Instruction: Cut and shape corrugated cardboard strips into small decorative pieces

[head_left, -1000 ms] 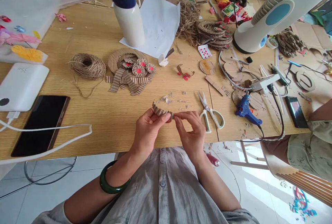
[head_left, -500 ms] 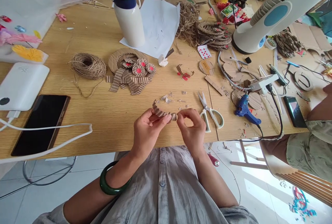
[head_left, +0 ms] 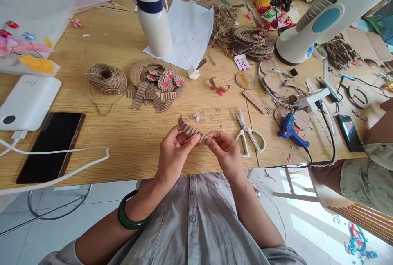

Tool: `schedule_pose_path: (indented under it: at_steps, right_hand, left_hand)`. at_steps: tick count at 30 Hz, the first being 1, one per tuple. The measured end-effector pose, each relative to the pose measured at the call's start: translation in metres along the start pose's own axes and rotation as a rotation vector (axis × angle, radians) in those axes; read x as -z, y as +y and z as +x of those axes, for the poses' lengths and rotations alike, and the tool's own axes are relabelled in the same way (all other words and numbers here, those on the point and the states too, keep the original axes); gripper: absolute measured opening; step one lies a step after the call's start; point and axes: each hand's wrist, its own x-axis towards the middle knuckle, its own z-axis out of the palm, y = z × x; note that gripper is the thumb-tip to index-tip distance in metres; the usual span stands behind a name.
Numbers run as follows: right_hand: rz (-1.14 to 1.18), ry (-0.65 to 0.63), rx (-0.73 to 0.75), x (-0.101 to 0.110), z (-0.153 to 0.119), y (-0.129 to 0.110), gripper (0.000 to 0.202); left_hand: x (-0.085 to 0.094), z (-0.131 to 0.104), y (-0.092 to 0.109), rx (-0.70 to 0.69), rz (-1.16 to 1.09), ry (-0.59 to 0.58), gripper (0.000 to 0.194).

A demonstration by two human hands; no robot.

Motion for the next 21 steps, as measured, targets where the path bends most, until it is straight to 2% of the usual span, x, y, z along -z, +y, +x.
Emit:
schedule_pose_path:
  at_steps: [5, 8, 10, 12, 14, 18, 21]
  right_hand:
    - [0.174, 0.048, -0.094, -0.003, 0.001, -0.003, 0.016]
    - [0.218, 0.084, -0.101, -0.004, 0.000, -0.006, 0.013]
    - [0.253, 0.082, -0.094, -0.005, 0.000, -0.006, 0.010]
    - [0.274, 0.071, -0.081, -0.006, 0.000, -0.006, 0.007]
    - [0.268, 0.058, -0.068, -0.007, -0.002, -0.006, 0.005]
    - [0.248, 0.050, -0.045, -0.008, -0.004, -0.007, 0.006]
    - [0.254, 0.056, -0.044, -0.010, -0.006, -0.007, 0.006]
  left_hand:
    - [0.006, 0.003, -0.002, -0.156, 0.155, 0.085, 0.039]
    - [0.010, -0.002, -0.001, -0.377, 0.299, 0.184, 0.027]
    - [0.011, -0.006, 0.002, -0.583, 0.476, 0.148, 0.017]
    - [0.009, -0.009, 0.003, -0.731, 0.640, 0.052, 0.017]
    - [0.007, -0.010, 0.003, -0.778, 0.707, -0.003, 0.020]
    - [0.004, -0.009, 0.000, -0.762, 0.670, 0.001, 0.022]
    - [0.004, -0.009, -0.002, -0.815, 0.667, 0.013, 0.025]
